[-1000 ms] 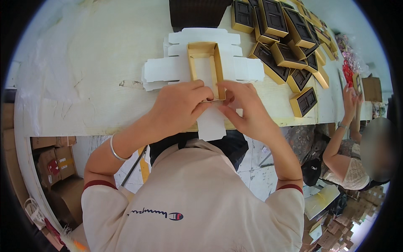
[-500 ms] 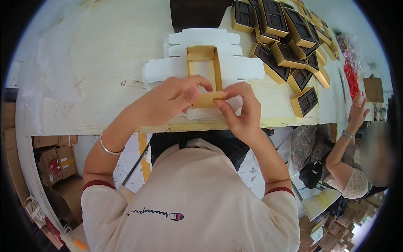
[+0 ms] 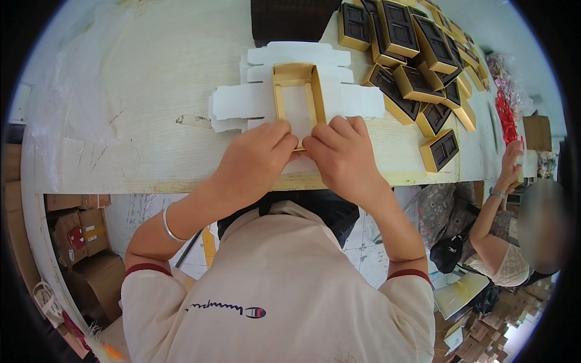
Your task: The person folds flat cardboard pieces into small rectangular boxes and inserts black plastic trays into them. The person repeatedly folds the sides of each box, places a tray inside, and sets the completed unit aside on the table.
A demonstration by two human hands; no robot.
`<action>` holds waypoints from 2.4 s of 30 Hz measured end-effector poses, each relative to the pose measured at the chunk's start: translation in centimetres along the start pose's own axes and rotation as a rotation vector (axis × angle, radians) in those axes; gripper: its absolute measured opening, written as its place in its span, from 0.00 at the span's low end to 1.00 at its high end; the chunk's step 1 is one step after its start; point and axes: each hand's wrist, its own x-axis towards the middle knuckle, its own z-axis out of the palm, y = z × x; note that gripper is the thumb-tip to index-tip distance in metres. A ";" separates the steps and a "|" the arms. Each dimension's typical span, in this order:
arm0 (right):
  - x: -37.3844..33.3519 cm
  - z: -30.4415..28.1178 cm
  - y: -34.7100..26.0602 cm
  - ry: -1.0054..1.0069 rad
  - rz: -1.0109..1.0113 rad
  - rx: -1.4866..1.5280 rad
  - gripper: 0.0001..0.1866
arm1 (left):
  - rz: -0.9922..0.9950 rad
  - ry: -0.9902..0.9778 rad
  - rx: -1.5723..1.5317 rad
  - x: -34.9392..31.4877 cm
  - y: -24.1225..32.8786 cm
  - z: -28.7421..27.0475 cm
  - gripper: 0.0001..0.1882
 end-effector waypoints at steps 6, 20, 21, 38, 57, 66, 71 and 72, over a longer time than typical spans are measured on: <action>1.5 -1.8 2.9 -0.030 0.076 0.594 0.14 | 0.021 -0.288 0.025 1.5 -1.0 -2.6 0.08; 8.3 -2.5 5.8 -0.507 0.507 0.146 0.12 | -0.093 0.091 0.203 0.0 0.8 -1.9 0.30; 8.2 -2.1 5.9 -0.447 0.482 0.121 0.12 | -0.115 0.095 0.163 -0.1 0.7 -1.7 0.30; 6.9 -2.3 6.4 -0.482 0.522 0.199 0.20 | -0.114 0.087 0.138 0.7 0.5 -1.7 0.32; 16.7 -7.1 14.1 0.175 -0.032 -0.171 0.08 | -0.301 -0.144 -0.135 2.0 -2.1 -4.8 0.39; 11.4 -12.5 9.8 0.427 0.295 0.829 0.13 | -0.162 -0.128 -0.142 1.8 -3.0 -5.1 0.37; -0.5 -10.1 8.6 -0.106 0.990 1.499 0.21 | -0.169 -0.244 -0.246 3.1 -3.4 -5.2 0.39; -0.9 -9.3 7.9 -0.275 1.106 1.459 0.21 | -0.168 -0.276 -0.191 3.4 -3.0 -5.3 0.41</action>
